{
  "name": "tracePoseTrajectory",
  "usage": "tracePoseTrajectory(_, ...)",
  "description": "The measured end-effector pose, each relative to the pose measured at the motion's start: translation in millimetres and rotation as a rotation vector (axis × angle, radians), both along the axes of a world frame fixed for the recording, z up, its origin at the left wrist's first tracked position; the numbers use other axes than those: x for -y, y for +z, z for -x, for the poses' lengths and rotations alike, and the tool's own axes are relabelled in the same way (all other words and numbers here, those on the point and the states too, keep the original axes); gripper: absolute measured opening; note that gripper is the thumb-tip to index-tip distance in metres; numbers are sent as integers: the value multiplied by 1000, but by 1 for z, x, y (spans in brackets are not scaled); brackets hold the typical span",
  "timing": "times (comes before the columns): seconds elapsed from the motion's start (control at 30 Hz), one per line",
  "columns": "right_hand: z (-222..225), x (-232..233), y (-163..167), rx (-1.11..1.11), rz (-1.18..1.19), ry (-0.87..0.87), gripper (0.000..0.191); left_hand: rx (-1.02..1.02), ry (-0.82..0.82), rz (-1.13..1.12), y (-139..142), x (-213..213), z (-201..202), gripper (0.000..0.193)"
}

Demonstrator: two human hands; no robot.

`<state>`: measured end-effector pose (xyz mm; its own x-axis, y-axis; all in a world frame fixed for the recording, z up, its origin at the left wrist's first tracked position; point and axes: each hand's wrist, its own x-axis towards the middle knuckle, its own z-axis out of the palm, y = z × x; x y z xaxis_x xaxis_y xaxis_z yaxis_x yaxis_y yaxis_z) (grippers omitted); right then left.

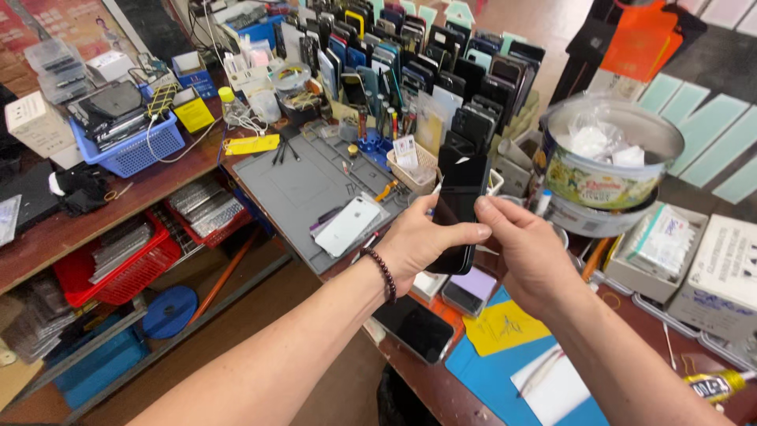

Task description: The person reassembles a smartphone by aligning the screen to the chassis and connecting internal components. They then connect a charging cable to test the device, repeatedly opening and closing the phone to check the assembly before disconnecting the cable.

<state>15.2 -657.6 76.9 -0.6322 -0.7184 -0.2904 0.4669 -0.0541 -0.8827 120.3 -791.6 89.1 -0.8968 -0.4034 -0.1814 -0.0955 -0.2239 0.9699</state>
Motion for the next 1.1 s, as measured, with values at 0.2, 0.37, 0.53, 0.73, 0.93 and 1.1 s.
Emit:
tracePoseTrajectory(0.2,-18,68,6,65,-21,93,40,25,-17,52,-3,61,-11,51)
tracePoseTrajectory(0.37,-28,124,1,81,35,96,42,41,-85,-66,-8,125,-15,51)
tracePoseTrajectory(0.53,-45,199,-4,163,99,49,40,19,-241,-55,-14,209,-19,50)
tracePoseTrajectory(0.73,-75,288,-18,230,162,-133,43,66,-288,18,-11,291,-32,70)
tracePoseTrajectory(0.93,-66,347,-26,350,151,-229,41,288,-363,202,-10,363,-33,80)
tracePoseTrajectory(1.1,-49,383,-30,412,49,-321,53,156,-177,567,-58,426,-7,49)
